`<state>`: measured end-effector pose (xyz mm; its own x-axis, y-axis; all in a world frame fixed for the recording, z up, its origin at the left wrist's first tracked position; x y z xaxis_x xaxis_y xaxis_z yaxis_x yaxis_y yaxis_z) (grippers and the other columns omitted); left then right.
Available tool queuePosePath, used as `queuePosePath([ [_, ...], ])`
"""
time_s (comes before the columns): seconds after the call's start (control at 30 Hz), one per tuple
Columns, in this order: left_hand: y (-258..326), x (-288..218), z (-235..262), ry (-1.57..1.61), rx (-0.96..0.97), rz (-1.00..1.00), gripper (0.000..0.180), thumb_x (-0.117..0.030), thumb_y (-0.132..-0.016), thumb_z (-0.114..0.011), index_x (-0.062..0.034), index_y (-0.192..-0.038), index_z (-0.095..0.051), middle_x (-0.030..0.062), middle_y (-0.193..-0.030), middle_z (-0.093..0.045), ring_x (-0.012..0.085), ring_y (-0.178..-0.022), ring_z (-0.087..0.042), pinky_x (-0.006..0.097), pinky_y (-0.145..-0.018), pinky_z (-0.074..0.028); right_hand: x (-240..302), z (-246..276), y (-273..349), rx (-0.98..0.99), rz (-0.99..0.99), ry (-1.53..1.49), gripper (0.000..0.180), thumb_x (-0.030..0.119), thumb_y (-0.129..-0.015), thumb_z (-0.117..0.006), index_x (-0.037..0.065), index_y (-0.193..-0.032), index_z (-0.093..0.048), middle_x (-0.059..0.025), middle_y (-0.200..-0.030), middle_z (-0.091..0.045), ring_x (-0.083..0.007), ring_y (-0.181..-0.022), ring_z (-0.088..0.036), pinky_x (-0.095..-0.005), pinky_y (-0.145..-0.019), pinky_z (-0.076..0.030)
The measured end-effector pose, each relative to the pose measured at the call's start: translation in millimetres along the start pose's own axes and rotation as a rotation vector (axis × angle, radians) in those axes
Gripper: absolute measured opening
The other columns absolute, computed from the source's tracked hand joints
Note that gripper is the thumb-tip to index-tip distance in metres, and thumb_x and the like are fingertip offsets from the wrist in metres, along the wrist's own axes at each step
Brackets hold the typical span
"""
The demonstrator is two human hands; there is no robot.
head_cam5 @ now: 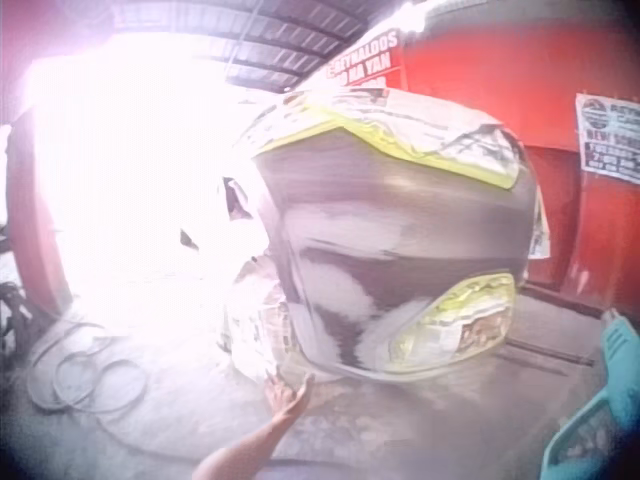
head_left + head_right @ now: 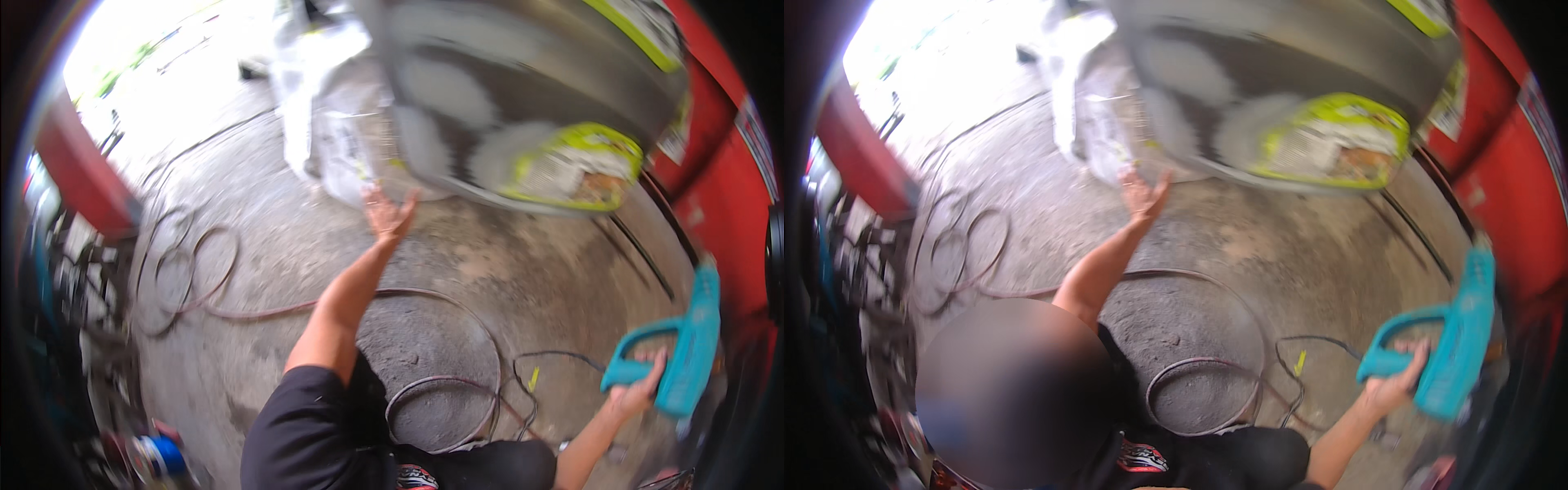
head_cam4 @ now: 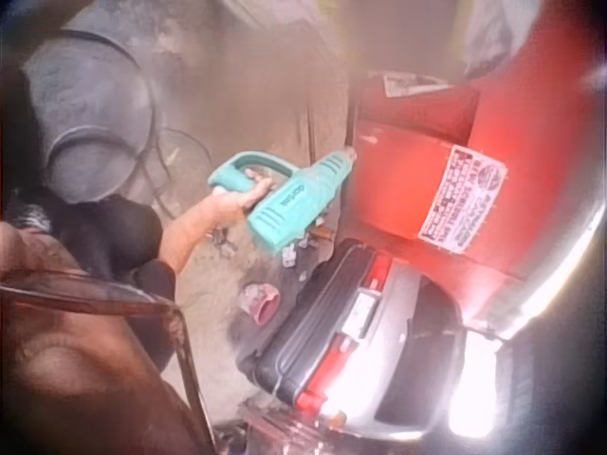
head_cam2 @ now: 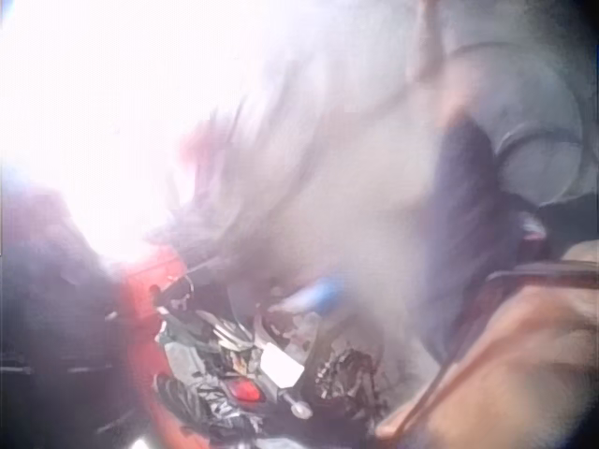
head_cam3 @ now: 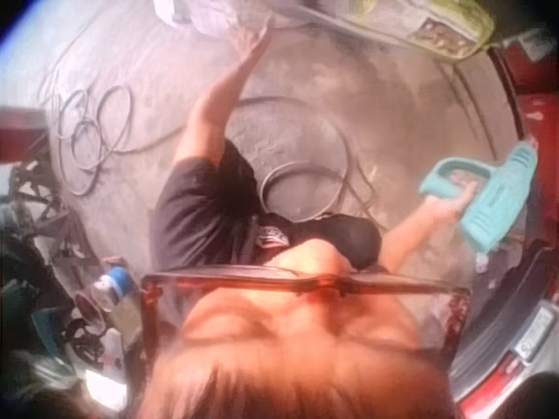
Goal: The person prepares paint by pouring it from a can into a spray gun cup using a paper funnel. They then use a heat gun to dry the surface of a car bumper that is masked with newspaper. Finally, they spray paint the bumper with the spray gun.
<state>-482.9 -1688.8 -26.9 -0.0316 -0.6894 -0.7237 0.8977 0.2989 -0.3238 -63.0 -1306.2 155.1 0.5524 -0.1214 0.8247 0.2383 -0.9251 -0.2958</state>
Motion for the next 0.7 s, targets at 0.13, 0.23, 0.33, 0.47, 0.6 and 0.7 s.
queuePosePath([
  [0.13,-10,20,8,-0.141,-0.13,-0.188,0.091,-0.064,-0.089,-0.048,0.0079,-0.142,-0.031,0.0303,-0.149,-0.027,0.0439,-0.141,-0.02,0.05,-0.115,-0.017,9,16,-14,0.16,-0.157,-0.122,0.037,0.029,-0.093,-0.058,0.005,-0.12,-0.051,-0.0056,-0.1,-0.055,-0.0192,-0.087,-0.052,-0.0387,-0.071,-0.047],
  [0.23,-8,43,15,-0.377,-0.232,-0.573,0.081,-0.057,-0.092,-0.05,0.0019,-0.145,-0.031,0.027,-0.148,-0.031,0.0448,-0.138,-0.027,0.052,-0.113,-0.024,15,53,-23,0.242,-0.196,-0.337,0.048,0.044,-0.094,-0.056,0.004,-0.119,-0.053,-0.0061,-0.1,-0.058,-0.0199,-0.081,-0.059,-0.037,-0.057,-0.051],
  [0.33,11,56,46,-0.567,0.097,-0.815,0.075,-0.052,-0.092,-0.055,-0.0032,-0.145,-0.034,0.0241,-0.151,-0.028,0.0416,-0.138,-0.029,0.054,-0.111,-0.027,-23,89,-28,0.045,-0.397,-0.477,0.038,0.033,-0.088,-0.061,0.005,-0.113,-0.053,-0.0098,-0.101,-0.059,-0.0224,-0.074,-0.061,-0.0414,-0.056,-0.054],
  [0.47,53,50,77,-0.444,0.255,-1.088,0.059,-0.037,-0.093,-0.059,-0.0014,-0.137,-0.044,0.0253,-0.145,-0.035,0.0442,-0.132,-0.036,0.057,-0.104,-0.032,-39,116,-24,-0.164,-0.244,-0.265,0.04,0.017,-0.082,-0.058,0.004,-0.118,-0.047,-0.0103,-0.097,-0.056,-0.0197,-0.074,-0.06,-0.0369,-0.049,-0.053],
  [0.6,144,-25,33,-0.46,0.758,-1.335,0.042,-0.026,-0.087,-0.064,0.0,-0.119,-0.057,0.0217,-0.126,-0.054,0.0389,-0.118,-0.049,0.052,-0.102,-0.037,-25,182,-28,-0.417,-0.095,0.003,0.04,0.015,-0.083,-0.062,0.007,-0.118,-0.043,-0.0084,-0.084,-0.057,-0.0156,-0.059,-0.059,-0.0308,-0.04,-0.049],
  [0.7,220,-72,-1,-0.469,1.175,-1.188,0.033,-0.026,-0.085,-0.066,-0.0006,-0.107,-0.063,0.0183,-0.109,-0.065,0.0362,-0.106,-0.058,0.043,-0.095,-0.045,30,241,-47,-0.588,0.163,0.285,0.034,0.021,-0.087,-0.066,0.003,-0.108,-0.046,-0.0094,-0.079,-0.057,-0.0197,-0.058,-0.058,-0.0321,-0.044,-0.05],
])
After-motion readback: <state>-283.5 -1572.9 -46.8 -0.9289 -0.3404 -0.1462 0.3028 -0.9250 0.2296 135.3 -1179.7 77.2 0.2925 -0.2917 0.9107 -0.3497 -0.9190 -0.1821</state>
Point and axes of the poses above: each hand's wrist, its own y-axis away from the middle knuckle, its own z-axis out of the back of the hand, x = y × z, the point moved 4 cm from there along -y, towards the middle knuckle
